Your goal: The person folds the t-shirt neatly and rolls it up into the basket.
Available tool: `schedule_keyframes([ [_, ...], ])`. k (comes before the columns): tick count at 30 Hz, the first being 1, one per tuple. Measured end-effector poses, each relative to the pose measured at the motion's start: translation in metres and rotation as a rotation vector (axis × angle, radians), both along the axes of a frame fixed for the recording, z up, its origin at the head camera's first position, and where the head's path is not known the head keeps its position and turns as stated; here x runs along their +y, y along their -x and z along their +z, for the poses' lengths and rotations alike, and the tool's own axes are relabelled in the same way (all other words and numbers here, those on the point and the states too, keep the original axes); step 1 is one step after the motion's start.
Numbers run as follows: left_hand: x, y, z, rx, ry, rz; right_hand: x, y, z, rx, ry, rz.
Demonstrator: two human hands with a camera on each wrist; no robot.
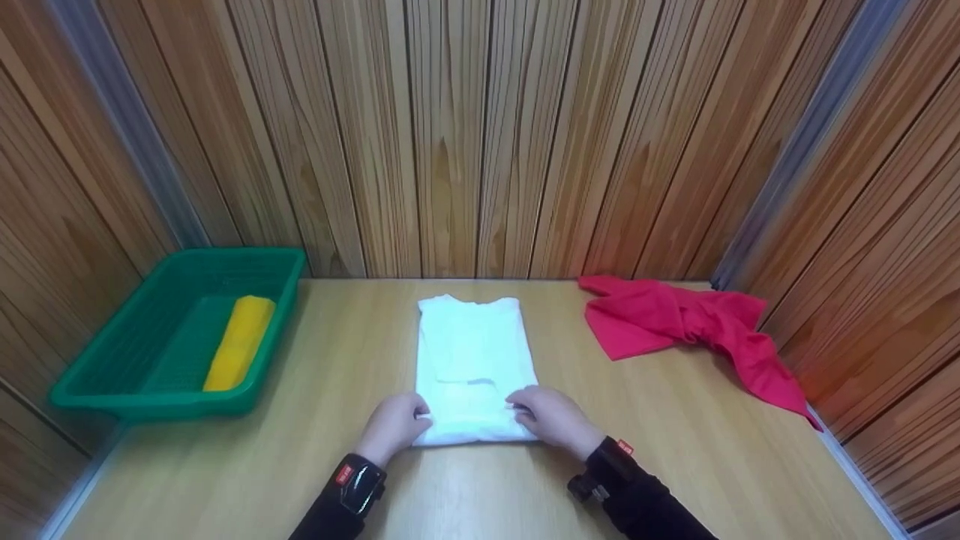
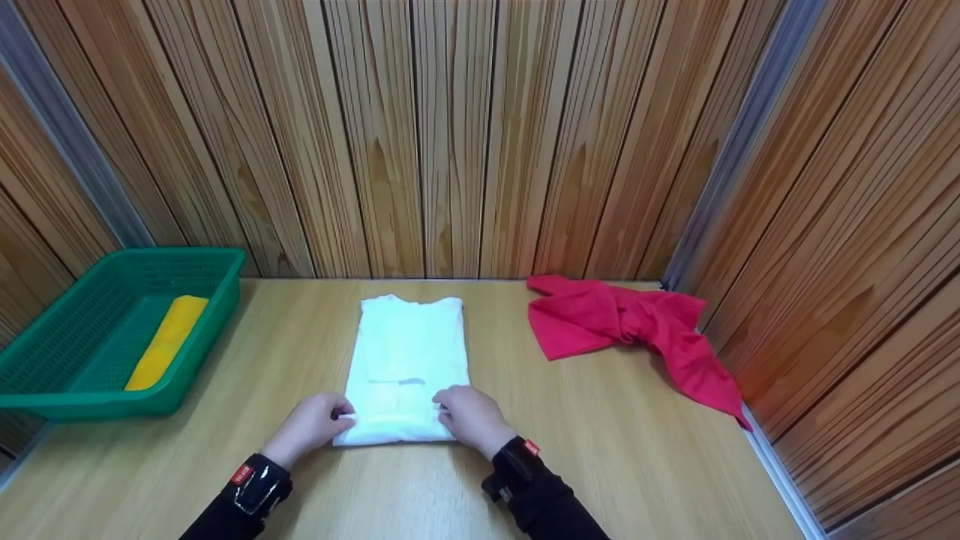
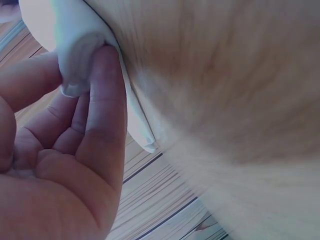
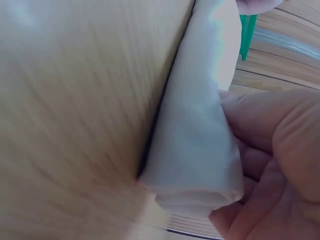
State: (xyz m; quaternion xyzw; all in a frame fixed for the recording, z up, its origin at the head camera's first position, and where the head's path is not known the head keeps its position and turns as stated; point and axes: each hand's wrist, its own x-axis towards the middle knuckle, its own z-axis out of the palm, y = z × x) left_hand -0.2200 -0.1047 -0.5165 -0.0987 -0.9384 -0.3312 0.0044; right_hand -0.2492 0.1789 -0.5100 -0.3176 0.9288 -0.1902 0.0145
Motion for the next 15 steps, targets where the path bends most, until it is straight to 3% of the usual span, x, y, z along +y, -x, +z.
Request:
schedule_keyframes([
  [3, 0.001, 0.000, 0.000, -0.003, 0.010, 0.000, 0.000, -0.010, 0.002, 0.042, -0.024, 0.019],
  [9, 0.001, 0.001, 0.000, 0.009, 0.021, 0.001, -0.003, -0.032, 0.002, 0.196, -0.034, 0.133],
  [15, 0.000, 0.001, -0.001, 0.014, 0.019, -0.006, -0.006, -0.041, -0.003, 0.318, -0.035, 0.192],
])
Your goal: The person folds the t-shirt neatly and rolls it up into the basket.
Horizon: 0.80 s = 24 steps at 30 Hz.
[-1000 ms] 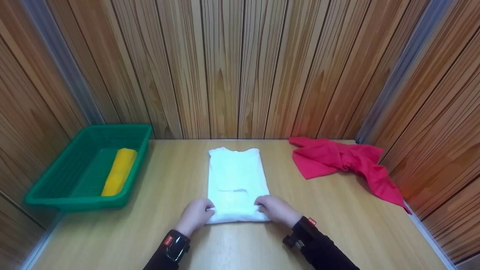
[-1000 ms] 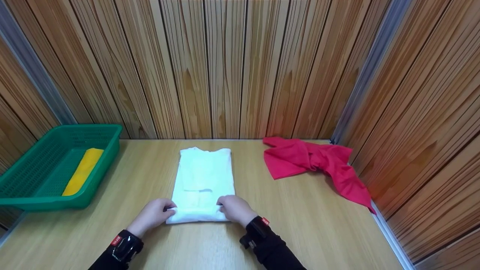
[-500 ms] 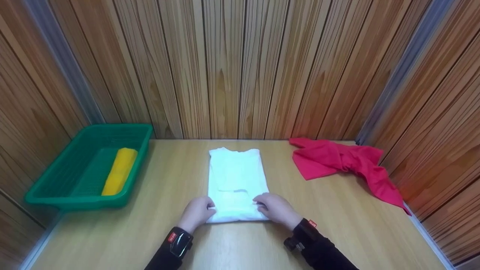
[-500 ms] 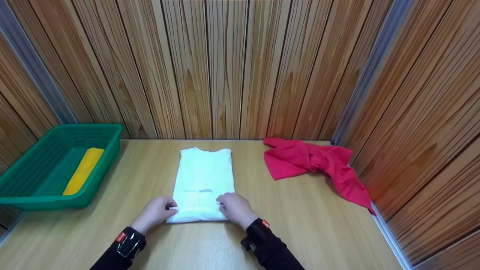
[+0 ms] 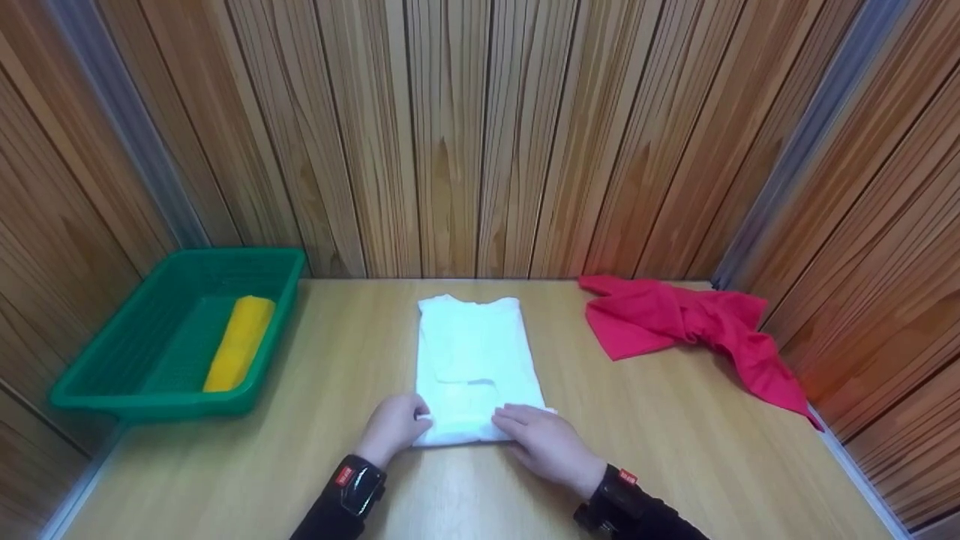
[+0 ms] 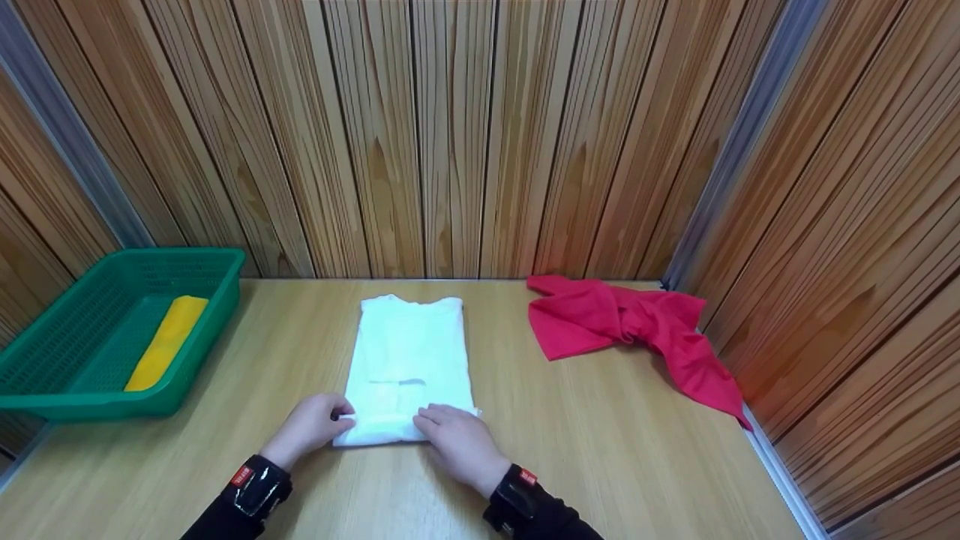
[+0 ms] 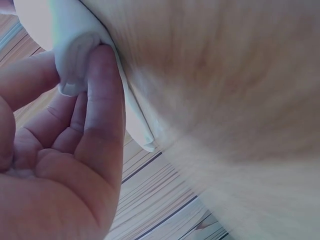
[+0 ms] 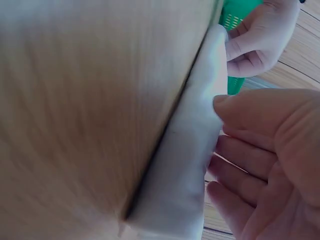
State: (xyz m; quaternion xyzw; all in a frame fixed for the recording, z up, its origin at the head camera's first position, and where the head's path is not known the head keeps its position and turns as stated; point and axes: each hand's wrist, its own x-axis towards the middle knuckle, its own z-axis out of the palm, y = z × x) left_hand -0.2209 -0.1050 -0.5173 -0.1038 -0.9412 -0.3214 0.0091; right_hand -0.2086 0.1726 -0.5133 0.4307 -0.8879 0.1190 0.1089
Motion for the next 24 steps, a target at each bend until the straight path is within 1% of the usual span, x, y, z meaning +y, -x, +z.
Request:
schedule_keyframes([
  [4, -0.002, -0.001, 0.000, 0.028, -0.017, -0.011, -0.002, 0.001, -0.004, 0.022, -0.019, 0.015],
  [7, -0.002, -0.002, 0.000, 0.034, -0.033, -0.013, -0.003, 0.004, -0.004, -0.006, -0.045, 0.013],
  [11, -0.002, -0.003, -0.001, 0.024, -0.044, 0.004, -0.004, 0.008, -0.003, -0.061, -0.058, 0.006],
  [13, -0.002, -0.005, -0.001, 0.053, -0.020, 0.012, -0.003, 0.010, -0.004, -0.082, -0.048, 0.005],
  [14, -0.002, -0.006, 0.000, 0.079, -0.002, 0.017, -0.003, 0.011, -0.005, -0.092, -0.042, 0.006],
  [16, -0.002, -0.009, 0.001, 0.169, 0.046, 0.017, -0.002, 0.012, -0.006, -0.106, -0.033, 0.008],
  [19, -0.002, -0.015, 0.003, 0.352, 0.114, -0.013, 0.000, 0.013, -0.007, -0.117, -0.025, 0.012],
  [21, -0.002, -0.019, 0.004, 0.466, 0.148, -0.054, 0.000, 0.014, -0.008, -0.115, -0.025, 0.015],
  [22, -0.002, -0.021, 0.004, 0.507, 0.163, -0.079, 0.000, 0.015, -0.008, -0.115, -0.024, 0.017],
  [24, -0.003, -0.024, 0.003, 0.565, 0.195, -0.136, 0.000, 0.015, -0.007, -0.116, -0.023, 0.018],
])
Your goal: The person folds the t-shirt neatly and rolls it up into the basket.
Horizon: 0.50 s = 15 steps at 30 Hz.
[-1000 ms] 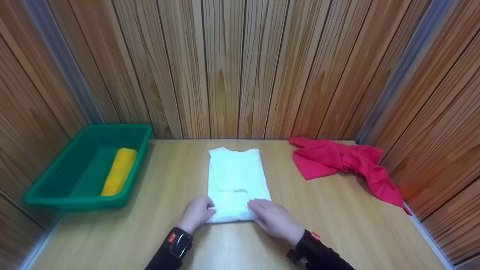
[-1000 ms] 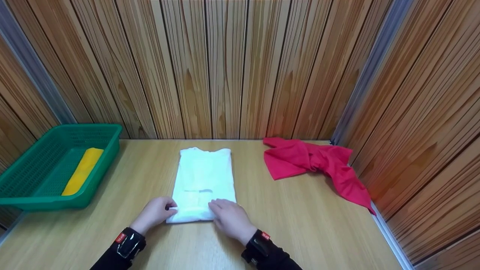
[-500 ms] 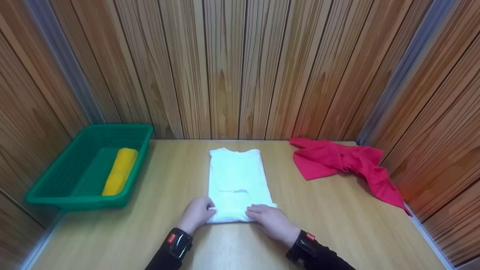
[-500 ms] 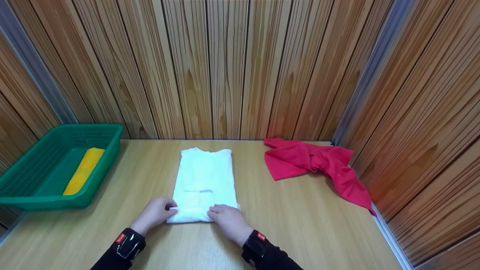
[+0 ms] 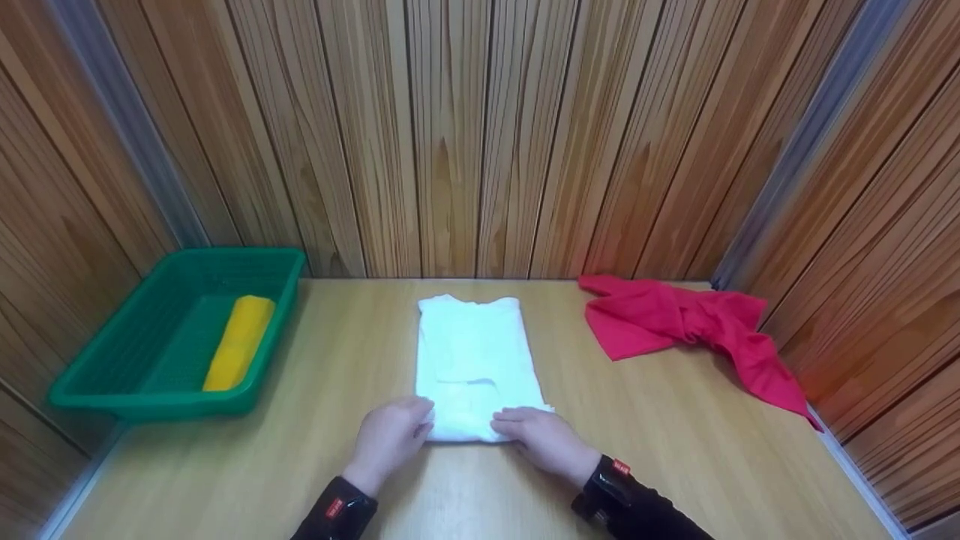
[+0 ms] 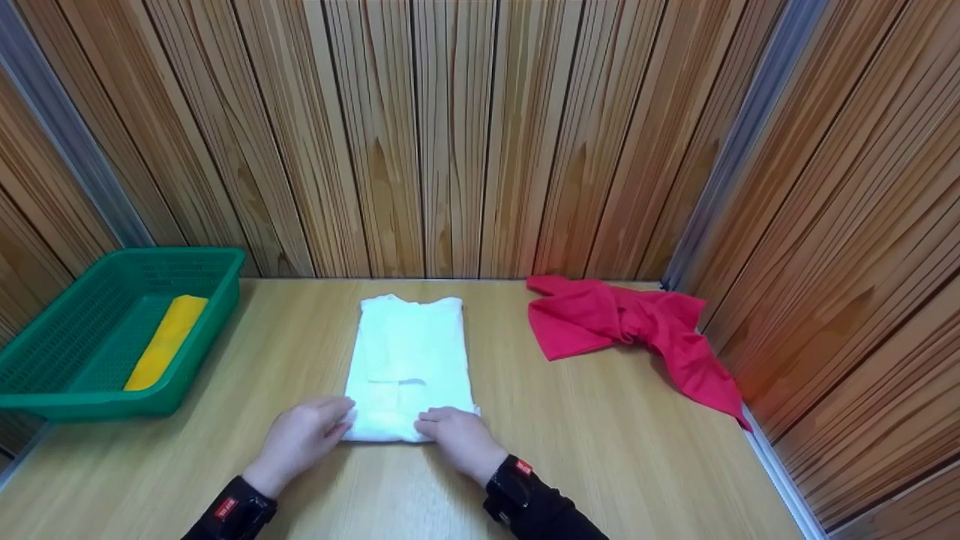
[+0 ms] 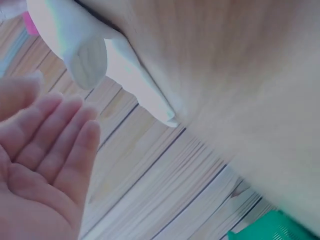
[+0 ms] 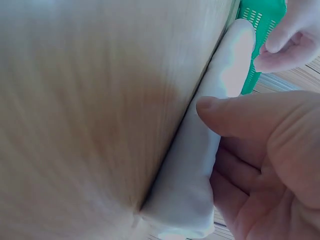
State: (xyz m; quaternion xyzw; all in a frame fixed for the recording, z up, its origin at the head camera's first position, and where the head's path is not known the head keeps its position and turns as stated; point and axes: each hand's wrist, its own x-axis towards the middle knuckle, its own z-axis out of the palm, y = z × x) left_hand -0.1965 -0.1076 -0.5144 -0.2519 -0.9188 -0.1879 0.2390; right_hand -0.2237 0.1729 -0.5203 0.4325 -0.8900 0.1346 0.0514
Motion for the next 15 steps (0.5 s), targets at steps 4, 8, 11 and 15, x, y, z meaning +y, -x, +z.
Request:
schedule_keyframes([
  [4, -0.001, -0.003, -0.005, 0.007, 0.082, -0.066, 0.000, 0.000, 0.001, 0.009, 0.015, 0.004],
  [8, -0.001, -0.003, -0.008, 0.004, 0.144, -0.079, -0.001, 0.000, 0.001, 0.034, 0.040, 0.010],
  [11, -0.001, -0.002, -0.010, 0.007, 0.173, -0.080, -0.001, 0.001, 0.000, 0.045, 0.050, 0.007],
  [15, 0.000, 0.001, -0.011, -0.013, 0.188, -0.071, -0.003, 0.001, 0.001, 0.027, 0.041, -0.026],
])
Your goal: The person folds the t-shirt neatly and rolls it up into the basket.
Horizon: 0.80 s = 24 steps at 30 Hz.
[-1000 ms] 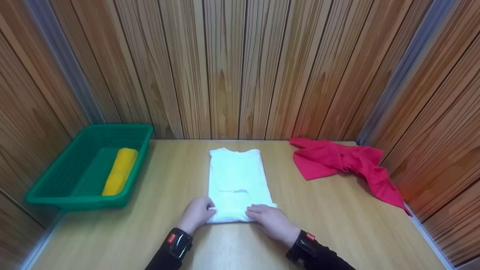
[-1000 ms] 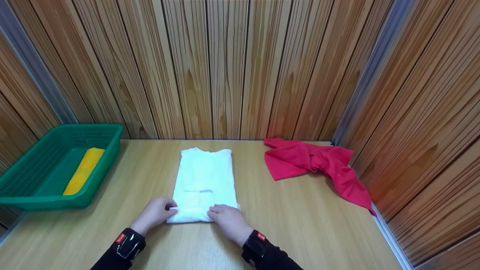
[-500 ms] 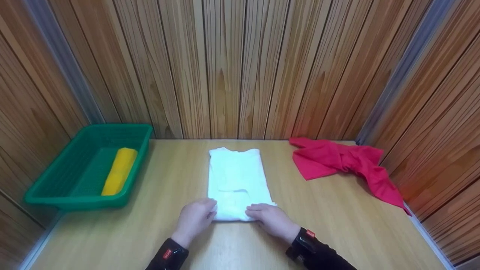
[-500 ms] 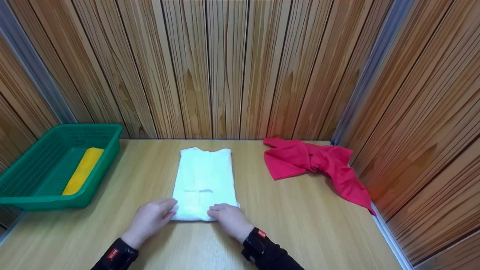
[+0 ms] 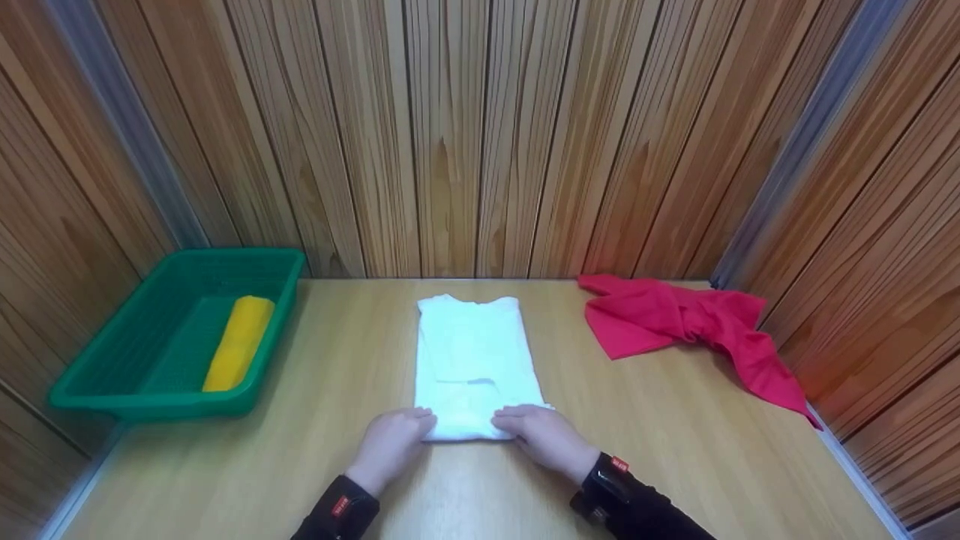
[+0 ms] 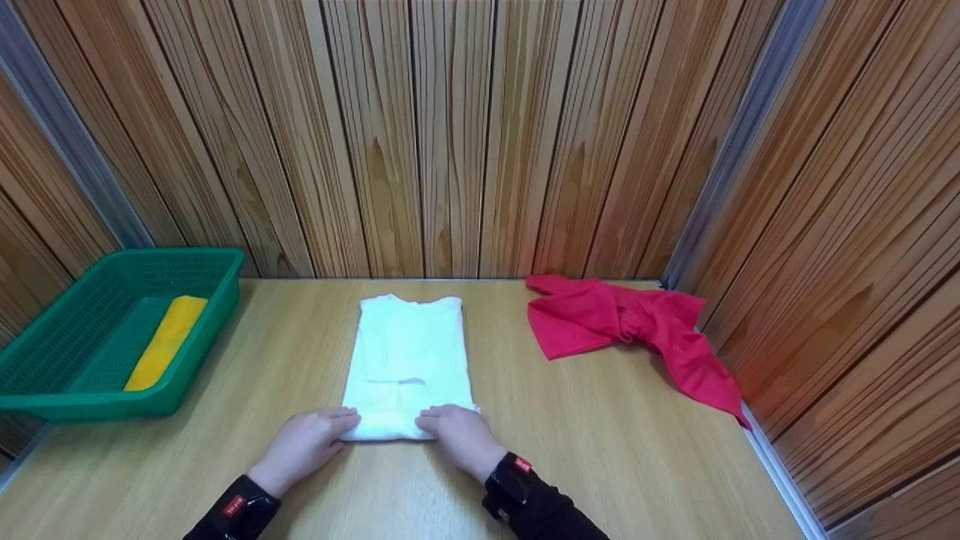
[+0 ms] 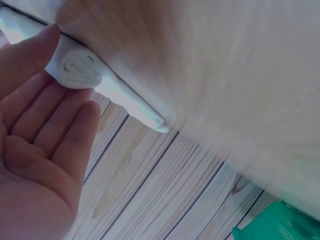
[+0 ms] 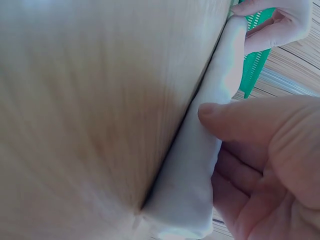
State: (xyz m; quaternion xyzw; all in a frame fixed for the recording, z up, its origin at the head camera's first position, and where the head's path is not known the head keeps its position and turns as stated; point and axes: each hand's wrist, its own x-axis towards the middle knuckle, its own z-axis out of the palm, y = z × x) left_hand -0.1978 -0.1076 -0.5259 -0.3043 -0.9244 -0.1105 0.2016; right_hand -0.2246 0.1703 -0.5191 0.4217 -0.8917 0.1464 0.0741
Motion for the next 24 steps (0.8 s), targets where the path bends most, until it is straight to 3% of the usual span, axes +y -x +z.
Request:
schedule_keyframes([
  [10, 0.0024, 0.0059, 0.0003, -0.042, -0.013, 0.052, -0.0018, 0.0007, 0.0006, 0.037, -0.009, -0.063],
  [19, 0.0026, 0.0030, 0.0031, -0.247, -0.106, 0.054, -0.0009, -0.0008, 0.0029, -0.039, -0.036, -0.075],
  [24, -0.0004, -0.0009, 0.0041, -0.285, -0.162, 0.016, 0.0058, -0.0027, 0.0042, -0.051, -0.017, -0.046],
])
